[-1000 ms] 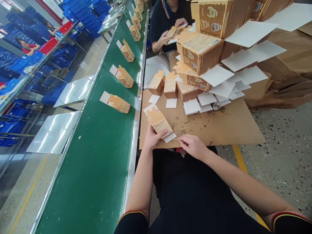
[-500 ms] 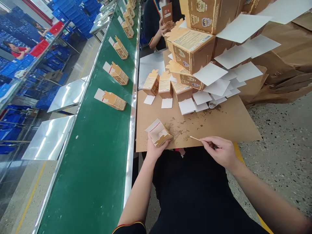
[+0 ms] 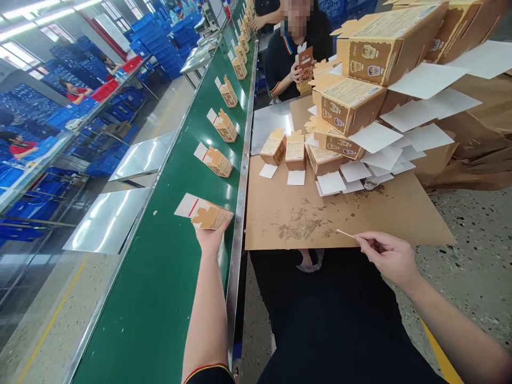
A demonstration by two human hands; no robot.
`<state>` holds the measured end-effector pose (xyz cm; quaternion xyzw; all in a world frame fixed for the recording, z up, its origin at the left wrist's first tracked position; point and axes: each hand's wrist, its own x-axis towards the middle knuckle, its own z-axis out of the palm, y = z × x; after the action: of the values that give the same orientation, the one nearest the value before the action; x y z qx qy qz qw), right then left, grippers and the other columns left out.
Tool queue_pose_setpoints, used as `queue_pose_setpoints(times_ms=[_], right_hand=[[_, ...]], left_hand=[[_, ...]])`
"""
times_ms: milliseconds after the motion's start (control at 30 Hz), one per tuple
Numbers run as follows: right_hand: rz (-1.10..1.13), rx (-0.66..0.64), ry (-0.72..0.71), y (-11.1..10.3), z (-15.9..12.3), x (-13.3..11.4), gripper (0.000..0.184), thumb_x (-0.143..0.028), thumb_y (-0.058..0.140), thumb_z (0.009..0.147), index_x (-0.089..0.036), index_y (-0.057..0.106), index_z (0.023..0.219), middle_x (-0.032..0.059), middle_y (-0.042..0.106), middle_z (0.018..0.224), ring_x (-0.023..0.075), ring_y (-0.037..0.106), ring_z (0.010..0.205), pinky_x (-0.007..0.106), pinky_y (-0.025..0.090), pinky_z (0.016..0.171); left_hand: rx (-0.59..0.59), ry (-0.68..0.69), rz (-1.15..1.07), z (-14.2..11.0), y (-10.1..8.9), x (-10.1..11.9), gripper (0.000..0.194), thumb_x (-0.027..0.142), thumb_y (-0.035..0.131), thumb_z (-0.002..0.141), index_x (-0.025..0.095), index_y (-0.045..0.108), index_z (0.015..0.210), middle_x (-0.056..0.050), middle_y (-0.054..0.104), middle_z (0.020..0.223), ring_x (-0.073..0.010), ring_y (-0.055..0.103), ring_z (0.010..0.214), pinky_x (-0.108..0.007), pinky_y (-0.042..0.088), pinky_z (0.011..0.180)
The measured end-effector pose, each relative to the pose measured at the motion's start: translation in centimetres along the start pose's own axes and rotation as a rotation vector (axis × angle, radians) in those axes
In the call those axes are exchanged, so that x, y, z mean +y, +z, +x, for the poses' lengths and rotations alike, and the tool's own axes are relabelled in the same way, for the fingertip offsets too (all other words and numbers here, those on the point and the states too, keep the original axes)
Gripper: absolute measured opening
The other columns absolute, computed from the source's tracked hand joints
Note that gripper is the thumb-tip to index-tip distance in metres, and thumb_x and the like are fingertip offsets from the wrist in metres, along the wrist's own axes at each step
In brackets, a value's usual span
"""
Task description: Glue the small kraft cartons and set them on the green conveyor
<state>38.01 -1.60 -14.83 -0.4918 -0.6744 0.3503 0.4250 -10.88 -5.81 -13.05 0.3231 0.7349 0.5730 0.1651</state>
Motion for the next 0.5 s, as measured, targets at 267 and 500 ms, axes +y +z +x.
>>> queue_pose_setpoints(times_ms=[267, 500], right_hand=[[0.084, 0.147, 0.098, 2.2, -1.4, -1.3, 0.04, -0.064, 0.08, 0.102, -0.027, 0.087, 0.089, 0.0017, 0.071, 0.064, 0.0159, 0.061, 0.046, 0.029, 0.054, 0.043], [0.133, 0.268, 0.218, 3.3, -2.5, -2.2, 0.048, -0.07, 0.079, 0.1, -0.024, 0.088, 0.09, 0.0029, 0.071, 0.063, 0.0149, 0.059, 0.045, 0.028, 0.05, 0.041]], left_hand=[[0.351, 0.187, 0.211, -0.8, -4.4, -1.5, 0.088, 0.047, 0.098, 0.072, 0.029, 0.048, 0.143, -0.014, 0.06, 0.147, -0.0363, 0.062, 0.15, -0.063, 0.05, 0.129], [-0.008, 0.481, -0.086, 3.0, 4.2, 4.6, 0.04, 0.052, 0.073, 0.097, 0.027, 0.061, 0.125, -0.008, 0.066, 0.123, -0.028, 0.072, 0.12, -0.049, 0.057, 0.116]])
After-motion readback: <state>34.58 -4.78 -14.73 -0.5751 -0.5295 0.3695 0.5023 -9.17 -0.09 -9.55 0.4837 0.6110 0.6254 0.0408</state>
